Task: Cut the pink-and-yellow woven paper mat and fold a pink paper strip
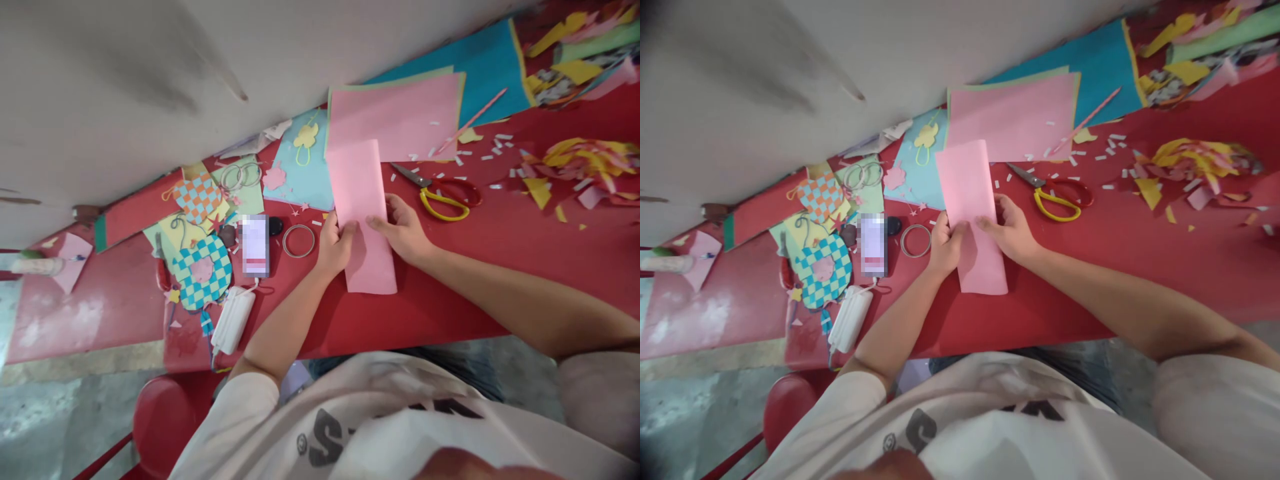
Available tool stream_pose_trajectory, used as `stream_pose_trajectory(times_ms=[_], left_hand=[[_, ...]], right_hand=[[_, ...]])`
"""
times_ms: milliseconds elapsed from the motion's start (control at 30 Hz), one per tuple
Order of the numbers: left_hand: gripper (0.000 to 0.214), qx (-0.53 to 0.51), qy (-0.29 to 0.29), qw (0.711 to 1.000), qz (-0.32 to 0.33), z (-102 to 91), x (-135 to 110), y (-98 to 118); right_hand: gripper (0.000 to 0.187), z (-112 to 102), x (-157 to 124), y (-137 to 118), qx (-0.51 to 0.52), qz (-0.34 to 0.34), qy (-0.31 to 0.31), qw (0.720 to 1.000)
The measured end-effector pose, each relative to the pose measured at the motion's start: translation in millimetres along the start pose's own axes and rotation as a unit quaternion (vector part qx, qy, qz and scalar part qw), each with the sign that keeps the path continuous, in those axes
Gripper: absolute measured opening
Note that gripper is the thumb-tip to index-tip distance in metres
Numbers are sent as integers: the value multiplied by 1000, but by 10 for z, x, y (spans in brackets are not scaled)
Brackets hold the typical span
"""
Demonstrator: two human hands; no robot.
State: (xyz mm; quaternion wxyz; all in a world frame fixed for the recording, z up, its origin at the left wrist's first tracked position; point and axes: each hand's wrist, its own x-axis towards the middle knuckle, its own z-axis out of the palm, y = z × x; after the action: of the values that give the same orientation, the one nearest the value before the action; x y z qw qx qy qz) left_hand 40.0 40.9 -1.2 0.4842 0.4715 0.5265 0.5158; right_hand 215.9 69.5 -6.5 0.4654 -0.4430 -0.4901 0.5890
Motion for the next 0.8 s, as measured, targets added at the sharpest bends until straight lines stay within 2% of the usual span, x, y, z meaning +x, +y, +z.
stream_pose_trajectory(times_ms=[100, 233, 333, 567, 800], left_hand=[[45, -15, 3, 1000, -18, 12, -18, 10], [65, -1, 53, 999, -7, -8, -8, 10], [62, 20, 80, 996, 20, -25, 8, 5], [55, 28, 67, 997, 36, -16, -3, 25], [49, 33, 39, 998, 33, -16, -31, 46]], right_hand=[[50, -21, 34, -21, 24, 40, 27, 999], [44, -11, 30, -10, 46, 50, 46, 997], [45, -6, 32, 1, 50, 48, 48, 996], [59, -34, 66, 17, 54, 45, 23, 997], [49, -37, 77, -21, 69, 47, 45, 995]])
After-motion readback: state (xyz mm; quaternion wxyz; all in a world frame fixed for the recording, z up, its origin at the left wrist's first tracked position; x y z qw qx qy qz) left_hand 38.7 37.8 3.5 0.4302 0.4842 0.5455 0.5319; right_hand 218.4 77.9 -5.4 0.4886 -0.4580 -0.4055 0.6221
